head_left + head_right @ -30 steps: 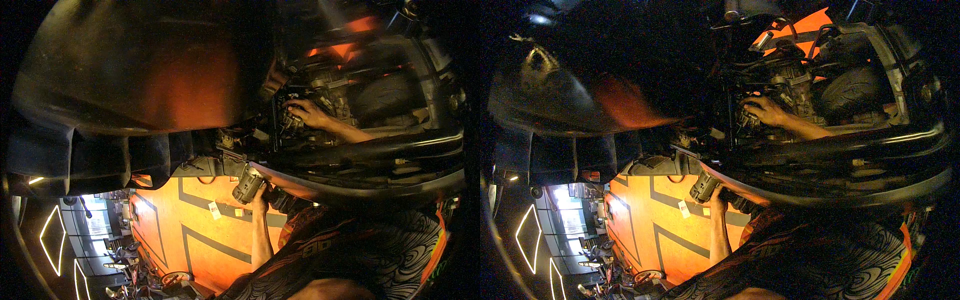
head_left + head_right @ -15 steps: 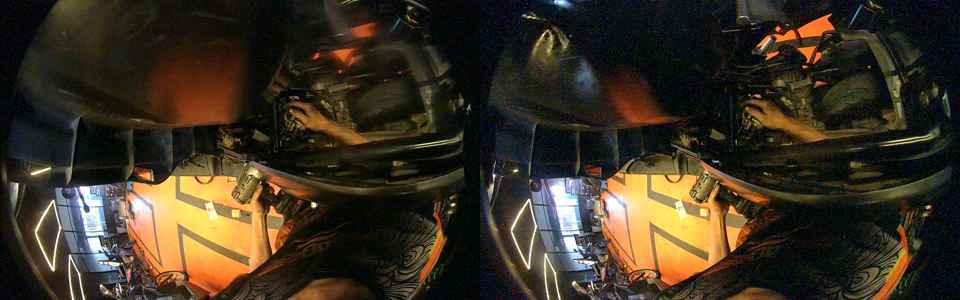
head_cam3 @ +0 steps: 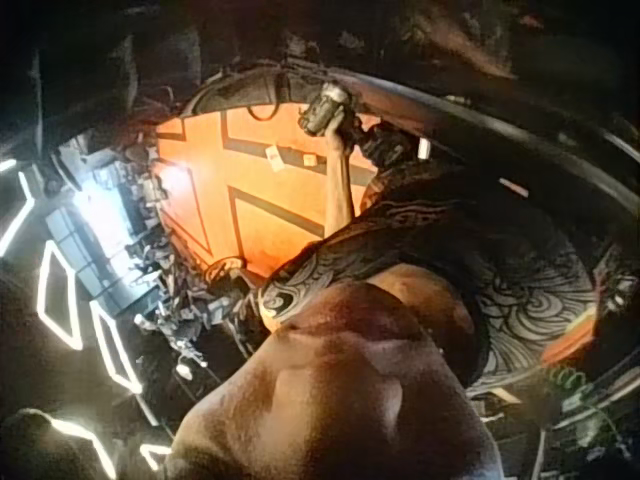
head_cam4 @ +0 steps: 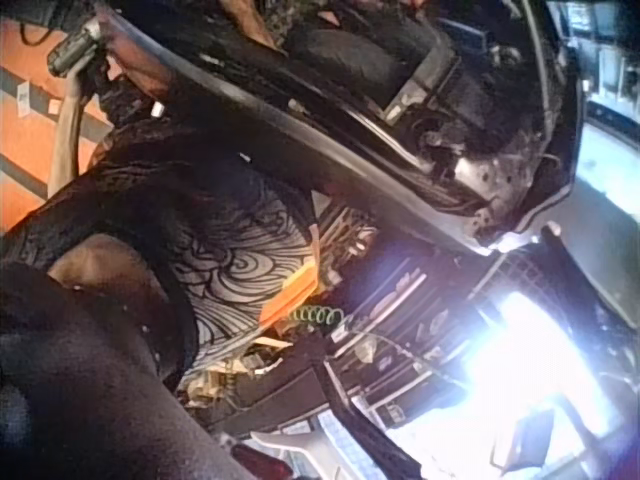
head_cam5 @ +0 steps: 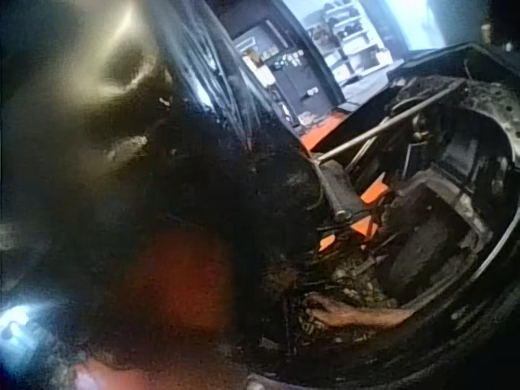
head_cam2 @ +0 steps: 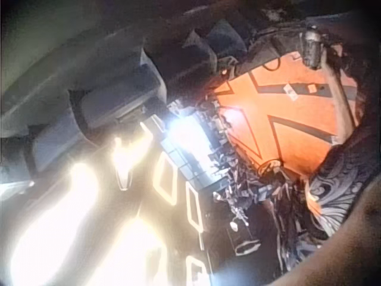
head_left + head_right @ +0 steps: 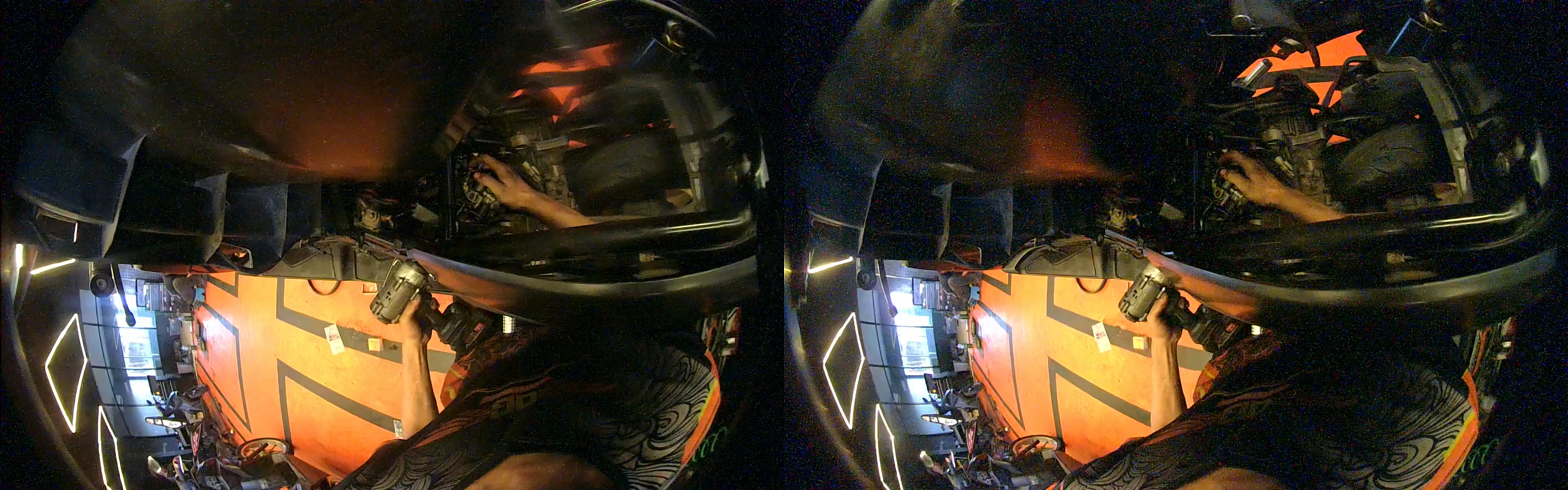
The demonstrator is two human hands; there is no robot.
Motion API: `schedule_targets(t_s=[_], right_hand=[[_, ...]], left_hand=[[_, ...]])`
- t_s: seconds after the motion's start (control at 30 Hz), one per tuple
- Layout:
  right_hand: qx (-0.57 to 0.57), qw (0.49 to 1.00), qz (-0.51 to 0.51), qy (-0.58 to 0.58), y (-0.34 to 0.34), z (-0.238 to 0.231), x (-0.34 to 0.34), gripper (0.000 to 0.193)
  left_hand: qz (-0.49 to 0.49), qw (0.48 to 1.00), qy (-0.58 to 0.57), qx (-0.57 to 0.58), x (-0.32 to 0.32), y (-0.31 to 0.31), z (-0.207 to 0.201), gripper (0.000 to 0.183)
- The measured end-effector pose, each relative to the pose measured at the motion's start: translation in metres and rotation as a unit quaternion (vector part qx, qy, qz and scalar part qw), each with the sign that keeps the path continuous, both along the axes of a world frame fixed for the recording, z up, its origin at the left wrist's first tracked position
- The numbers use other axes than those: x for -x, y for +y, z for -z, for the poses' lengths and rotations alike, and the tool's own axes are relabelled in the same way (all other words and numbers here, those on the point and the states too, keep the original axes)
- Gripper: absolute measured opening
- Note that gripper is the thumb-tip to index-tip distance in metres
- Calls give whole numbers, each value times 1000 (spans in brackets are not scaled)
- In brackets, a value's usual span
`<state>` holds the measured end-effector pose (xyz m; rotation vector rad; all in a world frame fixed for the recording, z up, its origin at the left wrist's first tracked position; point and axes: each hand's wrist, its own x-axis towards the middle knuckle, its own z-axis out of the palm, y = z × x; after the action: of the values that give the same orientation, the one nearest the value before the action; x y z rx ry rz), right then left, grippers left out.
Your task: The person works on a motorcycle using an impact driver to loosen components, then uses a socket wrench and a long metal rod to manipulate parts within the engine compartment.
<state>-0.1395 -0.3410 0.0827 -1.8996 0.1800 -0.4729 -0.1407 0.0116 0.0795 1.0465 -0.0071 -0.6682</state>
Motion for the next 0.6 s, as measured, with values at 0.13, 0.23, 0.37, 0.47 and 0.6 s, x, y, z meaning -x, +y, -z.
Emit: schedule_targets(t_s=[0.13,0.23,0.37,0.47,0.6], right_hand=[[26,999,30,0,-4,25,-10,41],[19,999,29,15,-9,38,-15,40],[-25,999,-19,35,0,6,-2,39],[43,998,43,14,3,-1,3,40],[-40,991,-3,128,-7,24,-8,44]], left_hand=[[-7,999,8,48,-4,7,7,32],[-21,998,-9,62,-1,18,11,35],[-17,998,-18,55,1,41,16,40],[-83,995,-38,51,1,61,22,35],[-169,981,-78,50,11,92,22,36]])
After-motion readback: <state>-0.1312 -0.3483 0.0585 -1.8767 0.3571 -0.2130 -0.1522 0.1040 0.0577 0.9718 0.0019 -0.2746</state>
